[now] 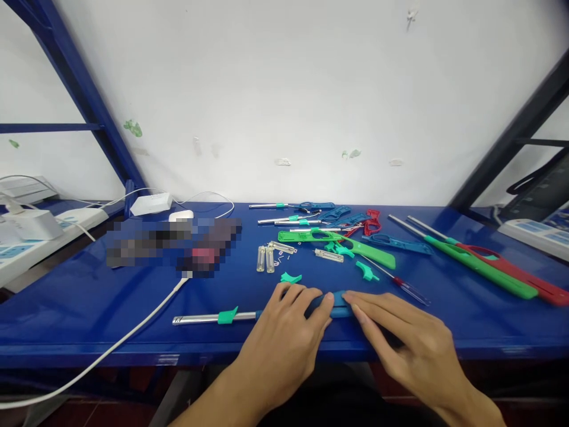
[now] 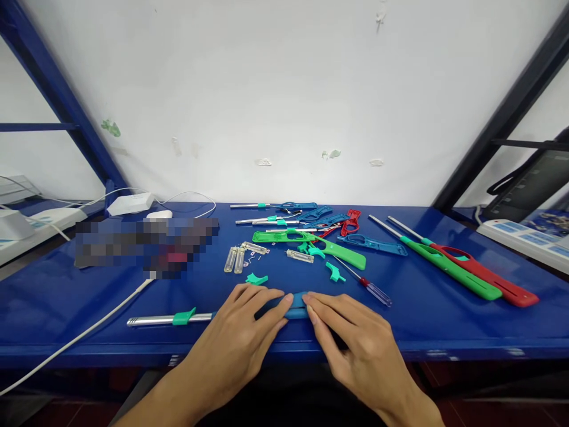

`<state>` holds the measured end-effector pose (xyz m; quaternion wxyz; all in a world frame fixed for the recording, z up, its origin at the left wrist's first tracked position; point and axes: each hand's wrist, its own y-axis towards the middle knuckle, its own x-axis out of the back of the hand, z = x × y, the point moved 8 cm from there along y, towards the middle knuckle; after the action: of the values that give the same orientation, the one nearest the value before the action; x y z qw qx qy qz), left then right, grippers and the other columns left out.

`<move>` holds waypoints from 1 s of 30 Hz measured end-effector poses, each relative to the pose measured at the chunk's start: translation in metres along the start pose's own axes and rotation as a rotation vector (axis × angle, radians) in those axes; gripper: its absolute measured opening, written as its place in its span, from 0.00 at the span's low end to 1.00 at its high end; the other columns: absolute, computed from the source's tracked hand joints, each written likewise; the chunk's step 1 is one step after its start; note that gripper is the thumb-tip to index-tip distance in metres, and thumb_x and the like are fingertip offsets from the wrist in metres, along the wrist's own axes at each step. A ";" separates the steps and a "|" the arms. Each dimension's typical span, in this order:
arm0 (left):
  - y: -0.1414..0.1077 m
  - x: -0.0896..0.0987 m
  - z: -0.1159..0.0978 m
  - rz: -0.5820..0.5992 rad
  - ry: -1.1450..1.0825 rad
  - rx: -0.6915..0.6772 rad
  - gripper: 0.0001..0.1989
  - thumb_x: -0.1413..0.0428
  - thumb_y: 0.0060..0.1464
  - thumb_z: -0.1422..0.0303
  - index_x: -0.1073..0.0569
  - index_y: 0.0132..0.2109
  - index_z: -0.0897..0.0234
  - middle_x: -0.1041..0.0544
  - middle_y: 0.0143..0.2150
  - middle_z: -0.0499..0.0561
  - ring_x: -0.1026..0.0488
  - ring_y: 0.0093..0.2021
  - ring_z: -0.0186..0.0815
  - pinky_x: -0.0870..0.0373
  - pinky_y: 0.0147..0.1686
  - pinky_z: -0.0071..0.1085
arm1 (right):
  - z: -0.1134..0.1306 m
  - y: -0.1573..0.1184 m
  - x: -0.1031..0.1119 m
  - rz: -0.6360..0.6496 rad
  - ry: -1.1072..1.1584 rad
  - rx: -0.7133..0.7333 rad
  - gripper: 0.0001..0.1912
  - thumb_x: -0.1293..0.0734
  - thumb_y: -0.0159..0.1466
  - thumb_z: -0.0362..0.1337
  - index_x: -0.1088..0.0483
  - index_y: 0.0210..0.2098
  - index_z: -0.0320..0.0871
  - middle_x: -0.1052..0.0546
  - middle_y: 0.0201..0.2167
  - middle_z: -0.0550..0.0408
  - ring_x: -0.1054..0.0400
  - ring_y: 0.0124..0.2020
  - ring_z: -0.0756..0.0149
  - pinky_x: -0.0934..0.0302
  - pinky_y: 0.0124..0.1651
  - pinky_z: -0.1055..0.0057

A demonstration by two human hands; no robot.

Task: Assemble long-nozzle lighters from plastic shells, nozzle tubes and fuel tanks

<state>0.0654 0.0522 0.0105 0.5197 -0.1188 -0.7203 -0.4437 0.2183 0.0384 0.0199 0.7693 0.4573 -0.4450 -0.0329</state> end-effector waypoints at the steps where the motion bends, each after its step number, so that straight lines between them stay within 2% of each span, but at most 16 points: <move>1: 0.000 0.000 -0.001 -0.001 0.003 -0.004 0.16 0.52 0.73 0.72 0.30 0.63 0.67 0.21 0.55 0.58 0.25 0.52 0.48 0.26 0.53 0.52 | -0.001 -0.001 0.000 0.001 0.003 -0.001 0.18 0.31 0.67 0.27 0.22 0.53 0.51 0.15 0.48 0.57 0.19 0.44 0.61 0.25 0.50 0.64; 8: 0.001 0.001 -0.002 -0.006 0.005 -0.008 0.16 0.52 0.73 0.72 0.29 0.63 0.68 0.21 0.54 0.58 0.25 0.52 0.49 0.26 0.53 0.52 | -0.004 -0.003 0.000 0.005 0.028 -0.018 0.21 0.30 0.66 0.27 0.22 0.55 0.54 0.15 0.50 0.59 0.18 0.46 0.61 0.24 0.51 0.64; 13: 0.001 0.002 -0.001 -0.009 0.003 -0.010 0.16 0.52 0.73 0.72 0.29 0.62 0.67 0.21 0.54 0.58 0.25 0.52 0.49 0.26 0.54 0.52 | -0.005 0.000 0.001 -0.011 0.023 -0.047 0.16 0.31 0.68 0.30 0.19 0.51 0.53 0.14 0.46 0.57 0.17 0.43 0.58 0.23 0.49 0.61; 18: 0.001 0.002 -0.001 -0.017 0.014 -0.014 0.16 0.52 0.73 0.72 0.28 0.62 0.68 0.21 0.53 0.58 0.24 0.51 0.50 0.25 0.53 0.53 | -0.006 0.000 0.001 -0.020 -0.003 -0.077 0.12 0.32 0.70 0.31 0.19 0.47 0.50 0.14 0.44 0.56 0.18 0.43 0.60 0.24 0.50 0.62; 24: 0.003 0.005 -0.003 -0.017 0.017 -0.014 0.15 0.52 0.73 0.72 0.27 0.61 0.68 0.20 0.53 0.58 0.24 0.51 0.50 0.25 0.52 0.53 | -0.024 0.002 -0.005 0.075 0.140 -0.295 0.08 0.32 0.71 0.40 0.18 0.42 0.52 0.14 0.43 0.56 0.19 0.44 0.57 0.24 0.50 0.61; 30: 0.002 0.005 -0.004 -0.014 0.022 -0.022 0.16 0.52 0.73 0.72 0.27 0.61 0.68 0.20 0.53 0.59 0.24 0.51 0.50 0.24 0.51 0.53 | -0.042 0.005 -0.016 0.202 0.316 -0.526 0.13 0.32 0.70 0.50 0.20 0.39 0.50 0.15 0.42 0.53 0.21 0.38 0.58 0.26 0.42 0.63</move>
<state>0.0670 0.0494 0.0166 0.5231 -0.1145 -0.7106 -0.4565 0.2363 0.0771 0.0055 0.9201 0.1957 -0.3392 0.0010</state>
